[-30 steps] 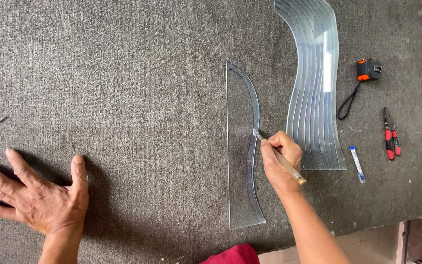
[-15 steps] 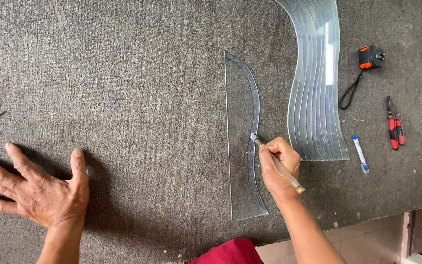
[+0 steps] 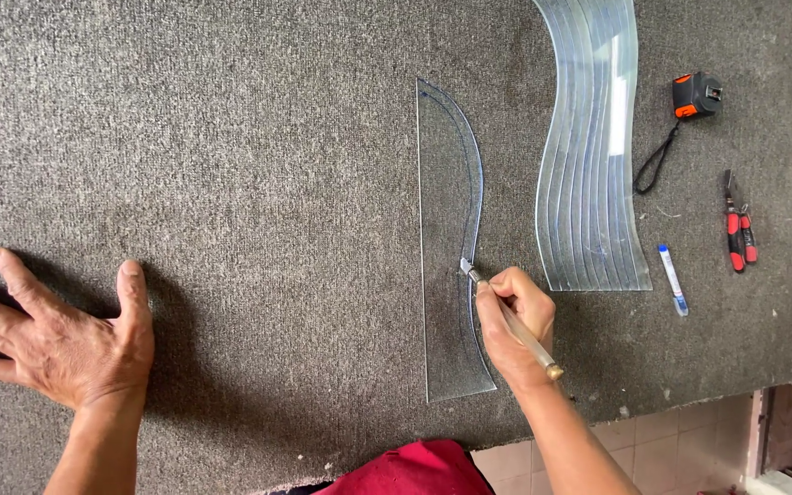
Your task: Scoring and breaking curved glass pieces using a template and glass cutting tools.
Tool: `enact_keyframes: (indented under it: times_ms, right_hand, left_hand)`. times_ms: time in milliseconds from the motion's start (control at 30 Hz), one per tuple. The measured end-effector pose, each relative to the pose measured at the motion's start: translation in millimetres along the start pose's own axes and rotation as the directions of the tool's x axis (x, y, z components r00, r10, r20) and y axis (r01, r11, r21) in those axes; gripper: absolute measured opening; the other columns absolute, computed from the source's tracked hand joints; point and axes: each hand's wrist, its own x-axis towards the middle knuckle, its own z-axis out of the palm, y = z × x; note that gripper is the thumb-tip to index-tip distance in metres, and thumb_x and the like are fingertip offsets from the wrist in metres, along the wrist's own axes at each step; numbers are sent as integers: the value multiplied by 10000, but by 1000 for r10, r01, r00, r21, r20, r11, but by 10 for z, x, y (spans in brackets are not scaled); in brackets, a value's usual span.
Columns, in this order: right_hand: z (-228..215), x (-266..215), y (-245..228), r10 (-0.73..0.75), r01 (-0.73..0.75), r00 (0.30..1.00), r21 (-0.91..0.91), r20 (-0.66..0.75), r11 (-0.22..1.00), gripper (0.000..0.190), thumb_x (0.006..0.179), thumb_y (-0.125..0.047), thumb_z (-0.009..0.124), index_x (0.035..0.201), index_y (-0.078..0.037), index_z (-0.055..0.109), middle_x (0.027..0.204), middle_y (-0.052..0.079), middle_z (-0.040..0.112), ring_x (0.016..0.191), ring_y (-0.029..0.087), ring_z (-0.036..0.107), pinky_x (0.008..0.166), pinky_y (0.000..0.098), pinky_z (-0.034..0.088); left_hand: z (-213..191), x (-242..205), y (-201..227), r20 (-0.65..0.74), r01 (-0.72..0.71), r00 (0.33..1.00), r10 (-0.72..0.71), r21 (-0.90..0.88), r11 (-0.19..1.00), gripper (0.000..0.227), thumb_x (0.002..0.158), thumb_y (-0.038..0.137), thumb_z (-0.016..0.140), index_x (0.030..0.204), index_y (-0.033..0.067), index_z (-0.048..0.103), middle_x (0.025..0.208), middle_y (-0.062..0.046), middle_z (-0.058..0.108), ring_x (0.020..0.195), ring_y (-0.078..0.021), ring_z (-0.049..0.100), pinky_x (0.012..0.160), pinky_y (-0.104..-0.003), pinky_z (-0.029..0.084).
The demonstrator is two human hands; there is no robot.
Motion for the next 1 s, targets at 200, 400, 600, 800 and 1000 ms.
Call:
enact_keyframes:
  times_ms: [200, 400, 600, 800, 1000]
  right_hand:
    - [-25, -115, 20, -11, 11, 1000, 11, 15, 1000, 255, 924, 27, 630, 725, -38, 483, 721, 18, 568, 604, 39, 520, 500, 227, 436]
    - [-79, -219, 57, 36, -38, 998, 44, 51, 998, 264, 926, 29, 632, 729, -28, 467, 689, 22, 558, 600, 32, 467, 501, 237, 383]
    - [-142, -290, 61, -64, 63, 994, 18, 85, 998, 265, 932, 30, 634, 738, -32, 465, 699, 15, 559, 604, 24, 474, 503, 232, 394]
    - [-179, -382, 103, -48, 43, 993, 45, 112, 998, 289, 922, 29, 637, 722, -33, 438, 671, 12, 564, 565, 25, 467, 470, 238, 383]
    - [-269, -506, 132, -73, 68, 988, 39, 136, 997, 268, 897, 55, 640, 739, -24, 438, 715, 31, 566, 587, 39, 482, 495, 235, 409]
  left_hand:
    - [8, 2, -10, -15, -6, 1000, 6, 6, 1000, 1092, 878, 786, 515, 1595, 3, 262, 1639, -323, 139, 1543, -491, 63, 1195, -739, -30]
    - [52, 0, -71, -12, 31, 999, -30, 11, 999, 1094, 864, 788, 517, 1610, 35, 248, 1625, -333, 171, 1541, -473, 114, 1181, -749, 0]
    - [124, -16, -187, -24, 6, 1000, -4, 68, 998, 1049, 915, 773, 532, 1623, 53, 245, 1617, -352, 198, 1527, -490, 156, 1174, -724, 39]
    - [250, 26, -427, -43, -42, 998, 49, 145, 989, 1011, 989, 739, 598, 1669, 89, 228, 1625, -348, 215, 1506, -504, 197, 1173, -684, 77]
    - [390, 46, -657, -79, -120, 988, 135, 167, 979, 967, 1000, 601, 657, 1680, 75, 216, 1654, -308, 277, 1507, -476, 266, 1203, -645, 148]
